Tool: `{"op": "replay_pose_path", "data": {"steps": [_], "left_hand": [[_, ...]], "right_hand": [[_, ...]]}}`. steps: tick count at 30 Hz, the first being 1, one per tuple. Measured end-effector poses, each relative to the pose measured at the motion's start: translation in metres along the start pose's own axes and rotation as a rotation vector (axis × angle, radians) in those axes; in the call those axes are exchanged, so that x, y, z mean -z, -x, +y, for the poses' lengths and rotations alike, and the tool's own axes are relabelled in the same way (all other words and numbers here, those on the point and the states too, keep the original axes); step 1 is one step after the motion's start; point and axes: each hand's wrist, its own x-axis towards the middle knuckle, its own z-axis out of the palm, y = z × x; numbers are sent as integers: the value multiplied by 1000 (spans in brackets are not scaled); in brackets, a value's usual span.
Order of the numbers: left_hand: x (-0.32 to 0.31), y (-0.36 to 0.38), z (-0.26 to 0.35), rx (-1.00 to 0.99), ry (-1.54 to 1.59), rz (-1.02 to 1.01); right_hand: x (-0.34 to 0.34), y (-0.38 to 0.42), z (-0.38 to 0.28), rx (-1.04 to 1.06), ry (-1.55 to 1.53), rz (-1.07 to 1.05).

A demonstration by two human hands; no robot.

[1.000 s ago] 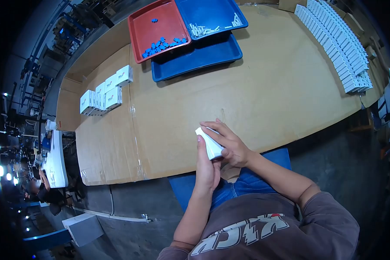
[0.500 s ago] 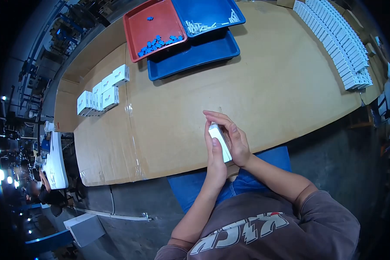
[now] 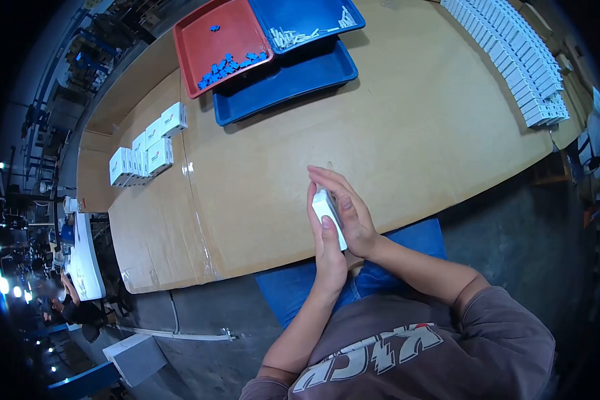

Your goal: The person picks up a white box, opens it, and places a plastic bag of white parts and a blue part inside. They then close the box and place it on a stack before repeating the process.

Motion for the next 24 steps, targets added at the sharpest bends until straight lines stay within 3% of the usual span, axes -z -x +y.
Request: {"op": "replay_pose_path", "data": {"steps": [4, 10, 17, 20, 23, 24], "left_hand": [[11, -7, 11, -114, -71, 35], [29, -12, 1, -328, -168, 150], [37, -16, -3, -458, -232, 166], [40, -16, 11, -161, -53, 169], [51, -17, 10, 381, 367, 171], [51, -16, 17, 447, 402, 114]], "right_hand": [[8, -6, -2, 19, 93, -77], [11, 5, -3, -172, -271, -233], [14, 2, -4, -61, -57, -286], [11, -1, -8, 39, 136, -246], [12, -4, -11, 104, 283, -314], [16, -4, -8, 112, 371, -370]]}}
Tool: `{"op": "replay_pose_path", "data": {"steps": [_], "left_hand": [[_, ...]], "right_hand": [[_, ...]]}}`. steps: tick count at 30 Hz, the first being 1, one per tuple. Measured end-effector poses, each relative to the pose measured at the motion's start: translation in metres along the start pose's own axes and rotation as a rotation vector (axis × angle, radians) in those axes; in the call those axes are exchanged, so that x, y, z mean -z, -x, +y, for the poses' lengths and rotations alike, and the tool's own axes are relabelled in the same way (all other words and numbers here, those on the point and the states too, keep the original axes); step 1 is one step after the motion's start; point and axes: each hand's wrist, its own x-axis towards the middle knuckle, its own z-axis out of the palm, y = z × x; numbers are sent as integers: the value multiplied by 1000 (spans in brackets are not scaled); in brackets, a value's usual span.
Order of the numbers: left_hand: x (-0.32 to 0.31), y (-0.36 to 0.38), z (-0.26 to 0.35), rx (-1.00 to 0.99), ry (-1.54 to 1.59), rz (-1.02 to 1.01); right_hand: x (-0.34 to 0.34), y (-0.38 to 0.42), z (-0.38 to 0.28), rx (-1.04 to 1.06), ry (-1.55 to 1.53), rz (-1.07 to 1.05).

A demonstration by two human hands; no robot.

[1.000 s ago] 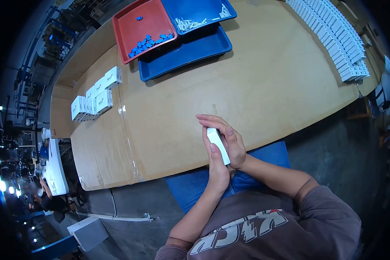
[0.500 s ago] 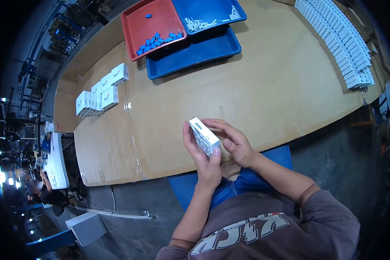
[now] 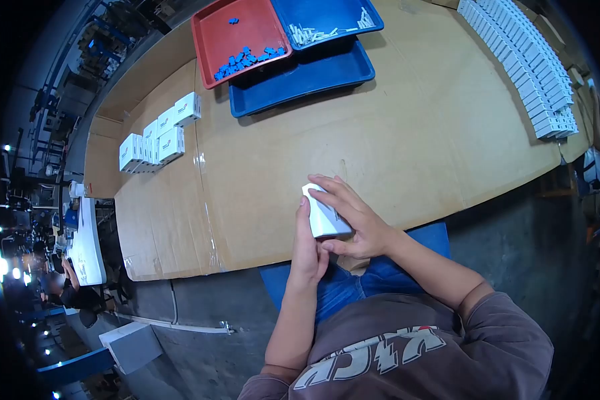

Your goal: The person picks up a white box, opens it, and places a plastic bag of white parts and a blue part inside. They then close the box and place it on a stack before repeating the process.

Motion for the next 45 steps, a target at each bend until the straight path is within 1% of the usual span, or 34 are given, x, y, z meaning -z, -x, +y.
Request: {"op": "replay_pose_path", "data": {"steps": [1, 2, 5, 11, 16, 19, 22, 32, 35, 41, 45], "left_hand": [[0, 0, -2, 2, 12, 6], [1, 0, -6, 5, 23, 12], [0, -1, -13, 25, 43, -10], [-11, 4, -14, 23, 47, 6], [-15, 9, -12, 60, 24, 10], [-15, 5, -17, 11, 32, 30], [-15, 4, -19, -15, 22, 7], [-19, 2, -26, -56, 34, 41], [-24, 5, -25, -69, 33, 66], [-17, 5, -31, -80, 34, 55], [-8, 4, -35, -82, 50, 36]], "right_hand": [[1, 1, 4, 1, 85, -59], [-1, 2, 8, 14, 100, -52], [-3, 7, 16, -36, -69, -24], [-3, 6, 23, 80, 3, 7], [-6, 9, 27, 115, 15, 26], [-9, 8, 29, 145, 27, 67], [-13, 10, 33, 168, 50, 99], [-15, 10, 32, 213, 28, 156], [-13, 9, 29, 188, 24, 102], [-14, 8, 26, 206, 20, 96], [-12, 8, 24, 183, -29, 75]]}}
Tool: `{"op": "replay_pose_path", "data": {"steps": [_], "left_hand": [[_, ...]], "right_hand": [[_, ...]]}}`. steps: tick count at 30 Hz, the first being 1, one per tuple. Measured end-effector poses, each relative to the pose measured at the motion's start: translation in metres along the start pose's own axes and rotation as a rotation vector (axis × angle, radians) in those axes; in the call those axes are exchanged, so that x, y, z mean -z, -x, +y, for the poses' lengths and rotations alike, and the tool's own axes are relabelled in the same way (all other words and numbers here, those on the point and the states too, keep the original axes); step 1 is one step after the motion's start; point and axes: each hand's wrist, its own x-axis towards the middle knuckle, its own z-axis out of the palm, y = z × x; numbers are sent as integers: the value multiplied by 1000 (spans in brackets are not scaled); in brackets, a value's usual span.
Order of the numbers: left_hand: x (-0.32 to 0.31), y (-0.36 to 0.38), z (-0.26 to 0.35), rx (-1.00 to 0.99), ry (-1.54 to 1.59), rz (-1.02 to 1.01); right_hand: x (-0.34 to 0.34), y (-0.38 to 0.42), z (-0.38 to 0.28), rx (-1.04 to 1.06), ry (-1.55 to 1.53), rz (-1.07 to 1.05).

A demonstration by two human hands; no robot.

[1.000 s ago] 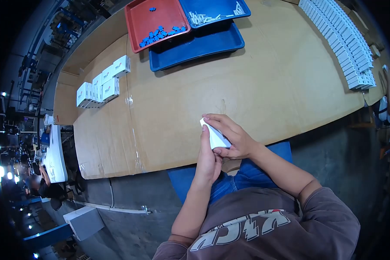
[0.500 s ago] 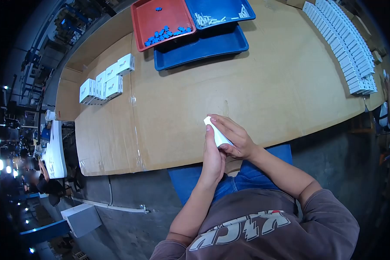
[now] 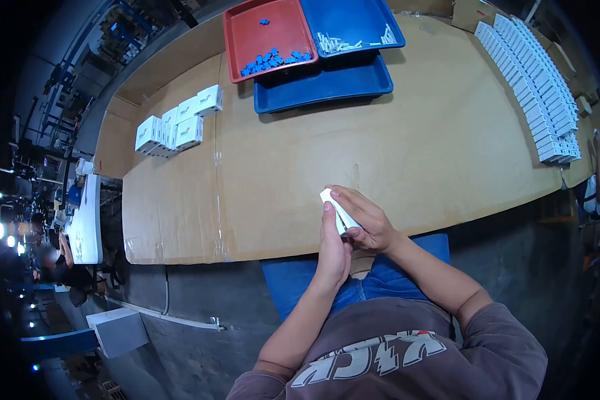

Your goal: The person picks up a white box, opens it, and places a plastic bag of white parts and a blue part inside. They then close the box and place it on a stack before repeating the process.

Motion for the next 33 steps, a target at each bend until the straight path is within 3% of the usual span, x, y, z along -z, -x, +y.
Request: {"op": "replay_pose_path", "data": {"steps": [4, 7, 10, 15, 21, 27, 33], "left_hand": [[-4, 5, 7, -7, 61, -51], [3, 1, 6, -89, -102, -3], [2, 5, 15, -307, -385, -13], [6, 12, 14, -518, -454, -100], [3, 22, 10, -640, -511, -93], [-1, 36, -1, -745, -532, -137], [3, 42, -12, -782, -546, -173]], "right_hand": [[5, -4, -3, -90, -100, -44], [7, -7, -10, -159, -81, 39], [6, -8, -32, -288, -123, 76], [-1, 2, -51, -399, -206, 27], [-1, 5, -70, -307, -89, 8], [6, 11, -77, 5, 212, 30], [8, 21, -88, 61, 241, 84]]}}
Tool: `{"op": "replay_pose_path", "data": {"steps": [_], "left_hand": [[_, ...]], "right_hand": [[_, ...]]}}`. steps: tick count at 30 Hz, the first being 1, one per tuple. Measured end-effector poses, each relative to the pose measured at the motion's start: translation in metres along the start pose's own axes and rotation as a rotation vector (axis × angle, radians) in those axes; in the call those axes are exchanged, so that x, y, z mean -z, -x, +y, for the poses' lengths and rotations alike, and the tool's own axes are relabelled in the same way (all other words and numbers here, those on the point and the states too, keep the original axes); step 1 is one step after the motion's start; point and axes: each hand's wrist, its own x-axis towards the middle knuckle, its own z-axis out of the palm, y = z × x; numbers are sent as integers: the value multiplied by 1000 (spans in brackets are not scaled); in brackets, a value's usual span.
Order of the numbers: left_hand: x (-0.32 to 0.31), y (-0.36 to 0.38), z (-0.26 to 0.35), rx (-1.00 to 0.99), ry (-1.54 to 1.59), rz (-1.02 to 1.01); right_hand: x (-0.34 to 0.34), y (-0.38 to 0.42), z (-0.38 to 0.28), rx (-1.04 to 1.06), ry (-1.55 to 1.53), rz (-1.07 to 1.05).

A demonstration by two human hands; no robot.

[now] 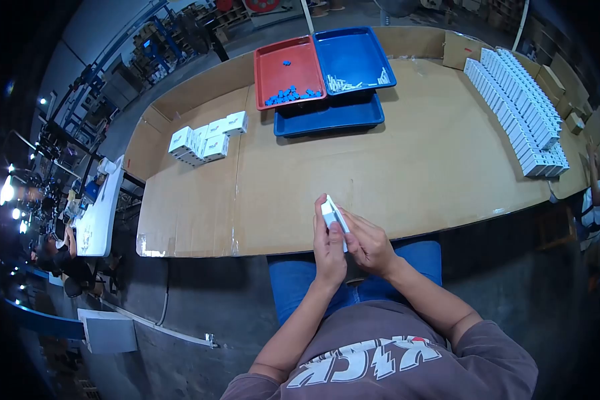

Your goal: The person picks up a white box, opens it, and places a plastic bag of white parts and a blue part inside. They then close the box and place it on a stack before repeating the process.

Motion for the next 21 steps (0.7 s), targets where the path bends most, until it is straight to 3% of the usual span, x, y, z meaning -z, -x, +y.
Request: {"op": "replay_pose_path", "data": {"steps": [6, 9, 12, 15, 17, 19, 21], "left_hand": [[0, 1, 21, -77, -54, -21], [10, -7, 26, -171, -158, -53], [10, -4, 23, -196, -223, -77], [8, 1, 11, -225, -230, -130], [9, 1, 9, -311, -322, -127], [0, -1, 20, -138, -282, 9], [-3, -2, 11, -166, -218, 78]], "right_hand": [[4, 2, -14, -79, -170, 18], [13, -3, -16, -214, -303, -5], [20, -5, -30, -909, -865, 27], [29, -10, -43, -1086, -975, -11], [23, -11, -41, -989, -928, -17], [12, -4, -49, -961, -895, 25], [2, -9, -52, -951, -858, 112]]}}
